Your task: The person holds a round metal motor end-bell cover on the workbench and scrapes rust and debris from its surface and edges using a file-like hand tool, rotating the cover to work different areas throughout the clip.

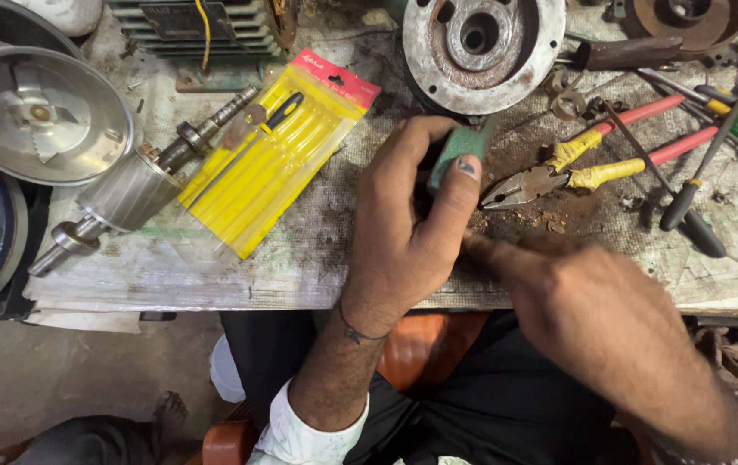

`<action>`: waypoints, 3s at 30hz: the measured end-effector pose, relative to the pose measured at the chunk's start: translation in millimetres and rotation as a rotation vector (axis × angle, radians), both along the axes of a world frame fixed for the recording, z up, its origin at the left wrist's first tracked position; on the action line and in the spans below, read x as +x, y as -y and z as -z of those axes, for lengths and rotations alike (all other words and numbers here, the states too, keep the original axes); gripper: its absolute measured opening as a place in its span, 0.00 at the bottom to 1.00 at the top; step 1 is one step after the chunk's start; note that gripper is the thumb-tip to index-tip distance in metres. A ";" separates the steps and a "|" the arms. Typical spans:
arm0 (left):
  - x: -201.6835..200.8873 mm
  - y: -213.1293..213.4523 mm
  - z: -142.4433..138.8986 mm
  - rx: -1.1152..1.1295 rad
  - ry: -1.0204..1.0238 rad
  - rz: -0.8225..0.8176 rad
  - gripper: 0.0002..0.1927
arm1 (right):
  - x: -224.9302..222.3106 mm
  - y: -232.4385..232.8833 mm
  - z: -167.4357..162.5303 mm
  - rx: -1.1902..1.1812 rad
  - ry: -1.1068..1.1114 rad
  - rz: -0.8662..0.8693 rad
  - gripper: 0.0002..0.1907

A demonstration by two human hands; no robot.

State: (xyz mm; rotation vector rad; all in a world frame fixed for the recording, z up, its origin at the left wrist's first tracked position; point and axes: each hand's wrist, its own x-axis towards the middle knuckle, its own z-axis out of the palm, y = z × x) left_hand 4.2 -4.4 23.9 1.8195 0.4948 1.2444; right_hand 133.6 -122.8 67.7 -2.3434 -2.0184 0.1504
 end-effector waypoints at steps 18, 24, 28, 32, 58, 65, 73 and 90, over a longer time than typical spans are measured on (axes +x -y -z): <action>-2.4 -0.4 -2.0 -0.203 0.042 0.044 0.11 | 2.8 8.9 17.2 -0.153 0.114 0.030 0.28; -0.2 2.1 -1.9 -0.138 0.114 0.022 0.12 | 1.2 5.8 14.4 -0.051 0.097 0.037 0.27; -1.5 1.7 -2.8 -0.122 0.081 0.020 0.11 | 10.1 12.5 19.8 0.016 -0.030 -0.075 0.32; -2.1 -0.4 -3.9 -0.092 0.043 -0.011 0.10 | 5.6 14.0 20.1 -0.193 0.000 0.045 0.33; 2.3 0.8 -3.1 -0.156 0.113 0.030 0.10 | 2.0 13.6 11.0 0.000 -0.085 -0.032 0.30; 1.8 -0.2 -1.9 -0.109 0.092 0.013 0.11 | 7.4 16.6 20.5 -0.031 -0.036 -0.032 0.30; 1.8 0.5 -1.6 -0.117 0.096 -0.001 0.09 | 5.4 23.2 23.5 -0.076 0.011 -0.025 0.35; 4.4 0.9 -3.7 -0.176 0.086 0.004 0.13 | -4.1 16.3 2.3 0.099 0.144 -0.002 0.27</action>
